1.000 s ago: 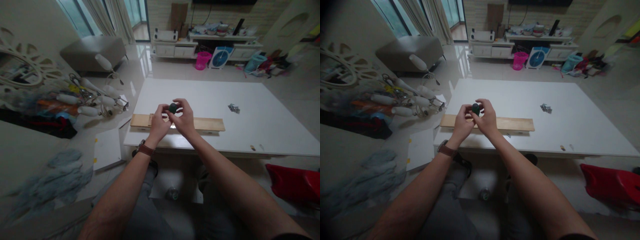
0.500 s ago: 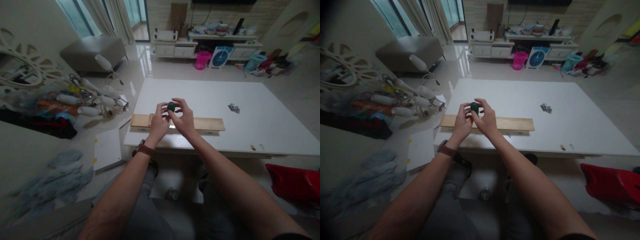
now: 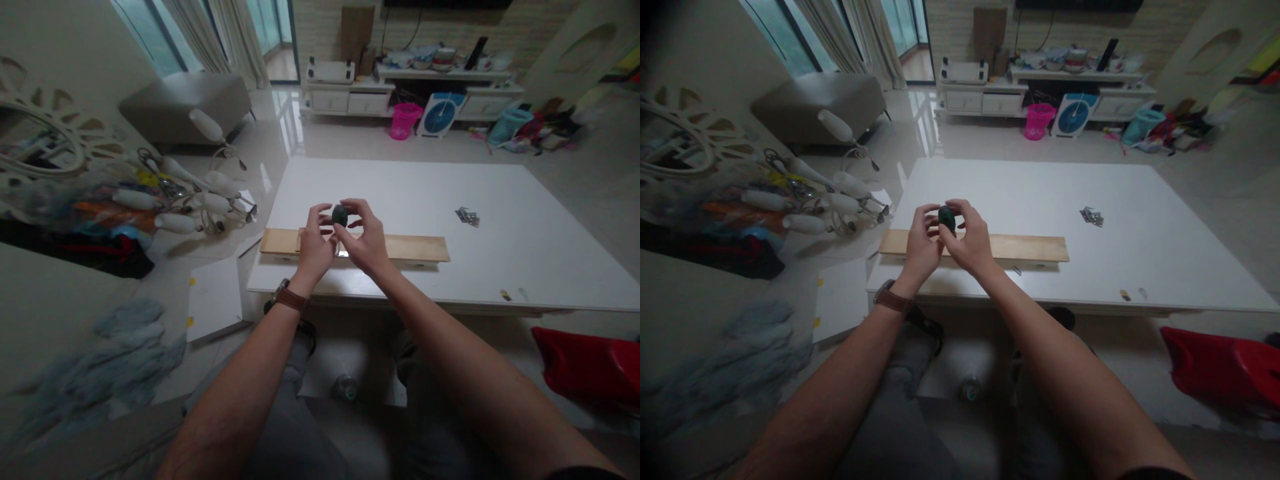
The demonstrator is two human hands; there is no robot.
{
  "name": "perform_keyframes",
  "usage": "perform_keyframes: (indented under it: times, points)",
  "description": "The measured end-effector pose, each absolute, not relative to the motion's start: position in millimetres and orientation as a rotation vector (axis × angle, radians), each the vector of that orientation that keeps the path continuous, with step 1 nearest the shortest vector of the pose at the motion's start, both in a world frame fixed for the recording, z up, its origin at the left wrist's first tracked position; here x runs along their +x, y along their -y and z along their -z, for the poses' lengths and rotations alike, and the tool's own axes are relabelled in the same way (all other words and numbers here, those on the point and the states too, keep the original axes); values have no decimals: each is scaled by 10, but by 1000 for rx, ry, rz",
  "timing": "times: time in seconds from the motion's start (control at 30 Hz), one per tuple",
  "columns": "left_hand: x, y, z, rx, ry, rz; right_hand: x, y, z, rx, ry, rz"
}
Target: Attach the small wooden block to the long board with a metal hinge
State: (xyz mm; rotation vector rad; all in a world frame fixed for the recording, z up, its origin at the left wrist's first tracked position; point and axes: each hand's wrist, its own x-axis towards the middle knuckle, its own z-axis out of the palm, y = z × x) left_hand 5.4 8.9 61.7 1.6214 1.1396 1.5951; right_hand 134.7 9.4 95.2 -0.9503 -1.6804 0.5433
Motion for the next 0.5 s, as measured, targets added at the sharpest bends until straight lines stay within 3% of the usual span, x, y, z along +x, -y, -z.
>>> perform_keyframes:
  times: [0.5]
  points:
    - [66,-62,-688,1701,-1202,-1499,1376,-179,-906,-1059,1598,-489]
